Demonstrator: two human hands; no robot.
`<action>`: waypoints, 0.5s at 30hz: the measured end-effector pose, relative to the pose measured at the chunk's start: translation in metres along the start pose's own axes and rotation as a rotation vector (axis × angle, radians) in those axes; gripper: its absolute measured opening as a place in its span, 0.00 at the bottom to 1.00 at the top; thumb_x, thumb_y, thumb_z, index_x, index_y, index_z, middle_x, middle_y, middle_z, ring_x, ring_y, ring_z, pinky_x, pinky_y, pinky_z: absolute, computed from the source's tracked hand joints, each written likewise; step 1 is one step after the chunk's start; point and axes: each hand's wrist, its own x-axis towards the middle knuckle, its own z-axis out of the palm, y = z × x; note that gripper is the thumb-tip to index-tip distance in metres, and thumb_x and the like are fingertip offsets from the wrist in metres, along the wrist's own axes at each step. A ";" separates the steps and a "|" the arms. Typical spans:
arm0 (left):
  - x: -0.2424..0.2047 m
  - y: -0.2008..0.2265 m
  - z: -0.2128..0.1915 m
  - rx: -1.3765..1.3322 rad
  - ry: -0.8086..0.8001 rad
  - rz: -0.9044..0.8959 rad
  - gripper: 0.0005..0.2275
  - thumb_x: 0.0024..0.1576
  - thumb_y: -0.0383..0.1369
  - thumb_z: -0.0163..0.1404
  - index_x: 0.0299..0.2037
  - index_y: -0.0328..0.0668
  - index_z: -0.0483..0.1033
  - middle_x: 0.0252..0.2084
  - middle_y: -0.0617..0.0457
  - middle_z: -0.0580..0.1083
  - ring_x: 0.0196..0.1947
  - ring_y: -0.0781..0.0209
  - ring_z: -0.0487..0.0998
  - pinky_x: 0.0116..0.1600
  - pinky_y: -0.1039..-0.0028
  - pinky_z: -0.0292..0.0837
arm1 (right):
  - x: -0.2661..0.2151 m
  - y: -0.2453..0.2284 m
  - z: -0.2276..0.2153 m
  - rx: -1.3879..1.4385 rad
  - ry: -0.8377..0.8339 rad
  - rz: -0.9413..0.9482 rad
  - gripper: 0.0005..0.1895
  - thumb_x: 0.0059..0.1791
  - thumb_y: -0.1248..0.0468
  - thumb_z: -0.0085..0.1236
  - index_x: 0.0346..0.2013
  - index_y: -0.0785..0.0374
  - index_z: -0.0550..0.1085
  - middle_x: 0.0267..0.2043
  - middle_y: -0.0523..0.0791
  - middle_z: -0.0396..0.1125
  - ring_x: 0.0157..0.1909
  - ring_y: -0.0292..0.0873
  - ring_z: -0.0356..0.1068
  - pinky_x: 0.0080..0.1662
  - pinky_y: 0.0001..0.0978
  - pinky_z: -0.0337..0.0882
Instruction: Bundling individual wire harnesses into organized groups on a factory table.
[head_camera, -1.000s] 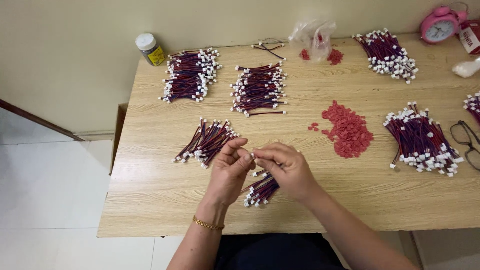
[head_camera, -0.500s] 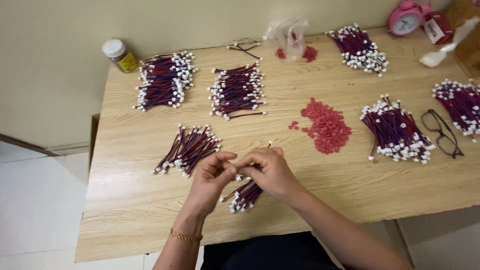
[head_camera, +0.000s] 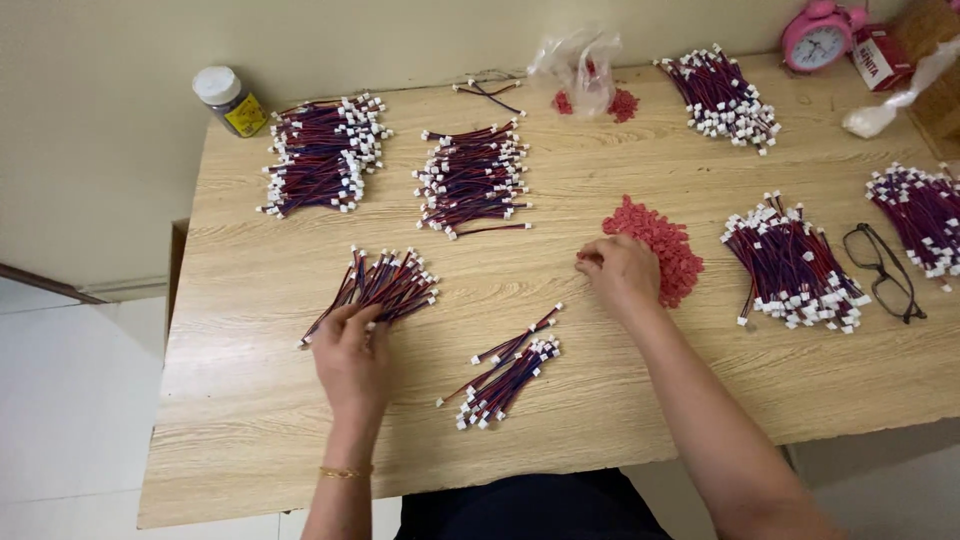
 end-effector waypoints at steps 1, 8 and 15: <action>-0.002 0.007 0.004 -0.001 -0.002 -0.001 0.11 0.47 0.30 0.61 0.40 0.54 0.81 0.43 0.52 0.72 0.42 0.54 0.75 0.46 0.71 0.71 | 0.000 0.001 0.003 -0.002 -0.001 0.001 0.11 0.41 0.52 0.64 0.37 0.44 0.79 0.36 0.43 0.70 0.45 0.49 0.71 0.50 0.42 0.66; -0.022 0.045 0.027 -0.181 -0.439 0.114 0.13 0.47 0.36 0.58 0.43 0.53 0.79 0.38 0.51 0.74 0.40 0.50 0.77 0.47 0.65 0.72 | -0.002 0.024 0.019 0.015 0.086 -0.016 0.06 0.44 0.52 0.62 0.34 0.42 0.78 0.34 0.40 0.68 0.43 0.49 0.70 0.46 0.43 0.69; -0.023 0.054 0.031 -0.060 -0.586 0.202 0.11 0.44 0.41 0.61 0.37 0.55 0.80 0.33 0.56 0.72 0.35 0.53 0.75 0.41 0.68 0.72 | 0.005 0.008 0.014 0.092 0.037 -0.113 0.09 0.44 0.52 0.63 0.37 0.45 0.78 0.33 0.42 0.70 0.42 0.49 0.72 0.47 0.43 0.68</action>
